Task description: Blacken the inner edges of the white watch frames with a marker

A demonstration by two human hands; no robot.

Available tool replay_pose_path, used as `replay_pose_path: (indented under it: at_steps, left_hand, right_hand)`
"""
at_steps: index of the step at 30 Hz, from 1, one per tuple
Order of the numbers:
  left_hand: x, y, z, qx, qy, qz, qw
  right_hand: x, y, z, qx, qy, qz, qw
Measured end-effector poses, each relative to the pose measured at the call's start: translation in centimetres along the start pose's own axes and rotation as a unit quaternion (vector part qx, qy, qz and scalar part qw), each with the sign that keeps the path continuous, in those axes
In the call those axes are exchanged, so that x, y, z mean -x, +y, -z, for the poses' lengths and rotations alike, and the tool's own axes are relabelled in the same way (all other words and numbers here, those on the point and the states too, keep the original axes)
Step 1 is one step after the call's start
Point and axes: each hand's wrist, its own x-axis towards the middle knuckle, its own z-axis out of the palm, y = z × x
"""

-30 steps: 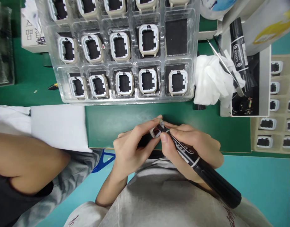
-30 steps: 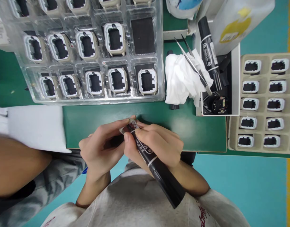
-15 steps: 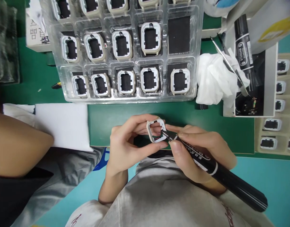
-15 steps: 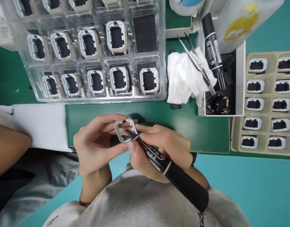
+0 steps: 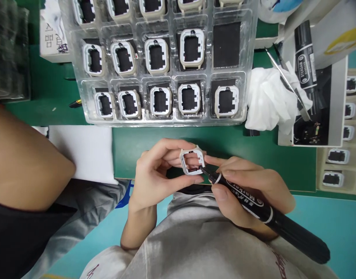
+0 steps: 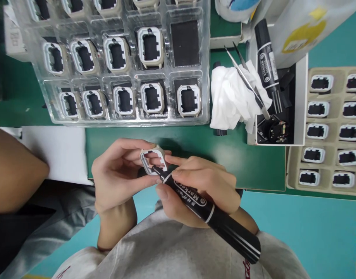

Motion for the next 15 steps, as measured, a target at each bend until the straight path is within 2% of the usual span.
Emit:
replay_pose_path:
  at_steps: [1,3,6,8,11,15]
  left_hand:
    - [0.0,0.0,0.0,-0.001,0.001,0.004,1.0]
    - [0.0,0.0,0.0,-0.001,0.002,0.008,1.0]
    - [0.0,-0.1,0.1,0.002,0.001,0.012,1.0]
    - [0.0,-0.1,0.1,0.007,-0.002,0.013,1.0]
    - [0.0,-0.2,0.1,0.019,-0.008,0.004,1.0]
    - [0.0,-0.2,0.0,0.01,-0.002,-0.003,1.0]
  right_hand:
    - [-0.2,0.4,0.2,-0.007,-0.009,0.033,0.999]
    - [-0.6,0.8,0.6,-0.009,-0.025,0.053,0.998]
    - [-0.5,0.0,0.5,-0.003,-0.046,0.011,0.999]
    - [-0.1,-1.0,0.0,0.022,0.005,-0.052,0.998]
    - [0.6,-1.7,-0.9,0.032,0.036,-0.068,0.997]
    - [0.8,-0.9,-1.5,0.046,0.054,-0.011,0.997]
